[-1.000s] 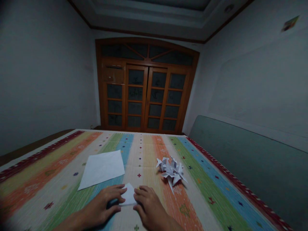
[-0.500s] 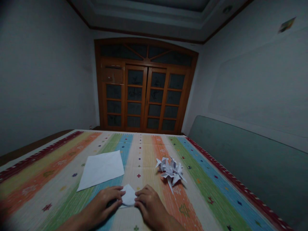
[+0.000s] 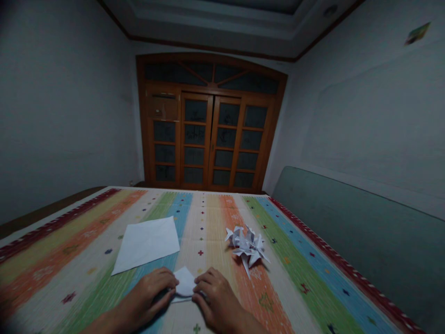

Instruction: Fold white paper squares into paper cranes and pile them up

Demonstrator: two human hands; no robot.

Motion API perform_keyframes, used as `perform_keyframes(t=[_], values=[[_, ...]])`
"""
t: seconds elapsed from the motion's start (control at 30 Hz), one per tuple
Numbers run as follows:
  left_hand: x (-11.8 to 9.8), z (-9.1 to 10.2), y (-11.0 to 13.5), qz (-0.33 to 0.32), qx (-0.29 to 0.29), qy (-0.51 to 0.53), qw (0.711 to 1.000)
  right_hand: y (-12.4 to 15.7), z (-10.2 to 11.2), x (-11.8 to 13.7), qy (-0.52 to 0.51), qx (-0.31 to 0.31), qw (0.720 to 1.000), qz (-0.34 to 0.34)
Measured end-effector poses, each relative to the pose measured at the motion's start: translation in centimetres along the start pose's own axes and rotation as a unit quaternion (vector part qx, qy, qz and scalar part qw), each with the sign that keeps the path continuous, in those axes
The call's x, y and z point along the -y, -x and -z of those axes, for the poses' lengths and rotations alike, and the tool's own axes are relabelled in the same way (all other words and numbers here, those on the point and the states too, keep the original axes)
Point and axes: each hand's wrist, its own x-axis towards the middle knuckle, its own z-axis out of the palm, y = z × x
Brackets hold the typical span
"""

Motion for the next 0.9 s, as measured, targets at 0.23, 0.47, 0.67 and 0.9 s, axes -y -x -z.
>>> perform_keyframes(t=[0.23, 0.47, 0.67, 0.9], values=[[-0.6, 0.6, -0.2, 0.004, 0.035, 0.006, 0.999, -0.1, 0.2, 0.5, 0.008, 0.002, 1.000, 0.023], [-0.6, 1.0, -0.3, -0.015, 0.059, 0.014, 0.998, -0.2, 0.1, 0.3, 0.023, -0.040, 0.999, -0.013], [0.2, 0.6, 0.4, -0.008, 0.068, 0.030, 0.997, -0.2, -0.4, -0.2, 0.072, -0.075, 0.989, -0.103], [0.4, 0.3, 0.6, 0.029, 0.098, 0.049, 0.994, -0.5, 0.0, 0.5, 0.062, -0.040, 0.988, -0.137]])
